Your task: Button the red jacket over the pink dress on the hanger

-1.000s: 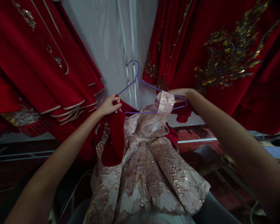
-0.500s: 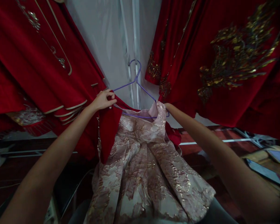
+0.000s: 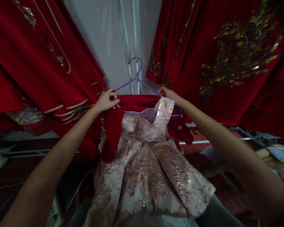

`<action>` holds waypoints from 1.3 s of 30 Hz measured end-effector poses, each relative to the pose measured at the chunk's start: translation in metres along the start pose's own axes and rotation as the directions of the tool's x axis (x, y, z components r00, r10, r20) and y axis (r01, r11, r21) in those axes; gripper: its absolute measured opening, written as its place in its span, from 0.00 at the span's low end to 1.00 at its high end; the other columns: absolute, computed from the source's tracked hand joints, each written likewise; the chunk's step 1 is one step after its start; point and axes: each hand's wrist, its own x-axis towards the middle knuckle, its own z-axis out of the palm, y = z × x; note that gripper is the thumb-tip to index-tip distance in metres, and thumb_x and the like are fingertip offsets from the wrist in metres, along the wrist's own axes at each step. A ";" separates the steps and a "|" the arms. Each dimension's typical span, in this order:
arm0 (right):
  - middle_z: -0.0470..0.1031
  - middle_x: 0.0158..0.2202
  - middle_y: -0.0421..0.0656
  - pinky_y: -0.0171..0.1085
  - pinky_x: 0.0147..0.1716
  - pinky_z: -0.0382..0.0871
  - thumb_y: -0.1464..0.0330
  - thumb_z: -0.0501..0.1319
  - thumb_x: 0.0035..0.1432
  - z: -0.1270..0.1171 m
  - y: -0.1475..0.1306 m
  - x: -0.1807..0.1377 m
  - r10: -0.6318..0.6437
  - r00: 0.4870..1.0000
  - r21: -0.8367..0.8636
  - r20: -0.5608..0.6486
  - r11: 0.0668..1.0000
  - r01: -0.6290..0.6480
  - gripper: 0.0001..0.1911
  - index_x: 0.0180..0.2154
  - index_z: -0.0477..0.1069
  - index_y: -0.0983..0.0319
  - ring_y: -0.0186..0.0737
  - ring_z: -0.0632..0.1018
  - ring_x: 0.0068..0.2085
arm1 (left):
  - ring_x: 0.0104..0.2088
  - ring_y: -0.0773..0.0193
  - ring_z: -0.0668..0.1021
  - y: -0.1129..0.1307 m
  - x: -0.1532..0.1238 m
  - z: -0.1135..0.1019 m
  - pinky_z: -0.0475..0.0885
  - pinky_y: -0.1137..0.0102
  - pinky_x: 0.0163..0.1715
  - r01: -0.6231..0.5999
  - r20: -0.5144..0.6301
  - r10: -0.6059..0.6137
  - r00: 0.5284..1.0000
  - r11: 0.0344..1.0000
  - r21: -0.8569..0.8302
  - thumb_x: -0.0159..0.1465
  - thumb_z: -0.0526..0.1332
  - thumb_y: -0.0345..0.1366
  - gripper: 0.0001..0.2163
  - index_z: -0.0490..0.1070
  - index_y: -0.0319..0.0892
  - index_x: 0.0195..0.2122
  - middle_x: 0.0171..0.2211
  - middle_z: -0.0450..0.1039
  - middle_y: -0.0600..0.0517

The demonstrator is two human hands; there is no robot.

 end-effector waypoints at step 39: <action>0.72 0.36 0.44 0.36 0.30 0.67 0.49 0.64 0.46 -0.003 -0.014 -0.066 0.252 0.897 0.284 -0.362 0.947 -0.151 0.27 0.40 0.62 0.60 0.39 0.74 0.33 | 0.25 0.68 0.72 0.000 -0.055 0.016 0.66 0.72 0.27 0.390 -0.129 -0.527 0.840 0.752 -0.532 0.48 0.64 0.38 0.17 0.59 0.43 0.35 0.27 0.68 0.56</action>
